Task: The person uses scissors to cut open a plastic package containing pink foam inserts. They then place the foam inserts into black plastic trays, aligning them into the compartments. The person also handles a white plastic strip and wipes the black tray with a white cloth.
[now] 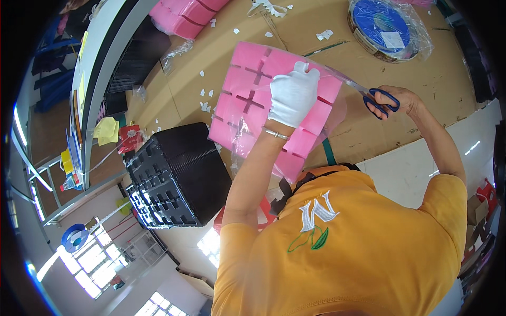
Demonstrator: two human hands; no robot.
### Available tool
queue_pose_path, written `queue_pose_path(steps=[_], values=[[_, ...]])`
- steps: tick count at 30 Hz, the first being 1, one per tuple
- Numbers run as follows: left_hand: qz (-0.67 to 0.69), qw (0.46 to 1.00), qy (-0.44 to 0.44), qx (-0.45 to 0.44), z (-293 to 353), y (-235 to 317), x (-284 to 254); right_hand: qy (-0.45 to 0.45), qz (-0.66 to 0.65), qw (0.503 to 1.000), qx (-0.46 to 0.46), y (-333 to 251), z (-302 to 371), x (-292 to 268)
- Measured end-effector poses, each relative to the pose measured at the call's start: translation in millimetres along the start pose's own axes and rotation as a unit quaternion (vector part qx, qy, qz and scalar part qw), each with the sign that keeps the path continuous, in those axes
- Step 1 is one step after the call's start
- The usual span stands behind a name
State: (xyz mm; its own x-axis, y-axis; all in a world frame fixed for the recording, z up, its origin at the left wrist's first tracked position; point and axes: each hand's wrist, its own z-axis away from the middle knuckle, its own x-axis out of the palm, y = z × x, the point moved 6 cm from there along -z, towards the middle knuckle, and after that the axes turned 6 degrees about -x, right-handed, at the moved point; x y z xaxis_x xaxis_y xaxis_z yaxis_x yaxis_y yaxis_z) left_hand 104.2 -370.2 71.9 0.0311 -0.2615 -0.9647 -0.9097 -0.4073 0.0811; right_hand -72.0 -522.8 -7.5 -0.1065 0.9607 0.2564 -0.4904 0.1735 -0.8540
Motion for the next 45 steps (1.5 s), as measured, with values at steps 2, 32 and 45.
queue_pose_path(steps=[2,32,45], values=[[0.021,0.999,0.032,-0.002,-2.7,3.4,-3.2,-0.023,-0.020,1.000,0.007,1.6,-3.1,-1.6],[0.380,0.899,0.049,-0.213,-0.2,-24.2,11.1,-0.015,-0.049,0.997,0.064,-18.8,-0.7,-25.9],[0.142,0.984,-0.052,-0.088,-13.2,-11.2,8.0,0.020,0.034,0.999,-0.002,-1.8,23.0,-43.1]])
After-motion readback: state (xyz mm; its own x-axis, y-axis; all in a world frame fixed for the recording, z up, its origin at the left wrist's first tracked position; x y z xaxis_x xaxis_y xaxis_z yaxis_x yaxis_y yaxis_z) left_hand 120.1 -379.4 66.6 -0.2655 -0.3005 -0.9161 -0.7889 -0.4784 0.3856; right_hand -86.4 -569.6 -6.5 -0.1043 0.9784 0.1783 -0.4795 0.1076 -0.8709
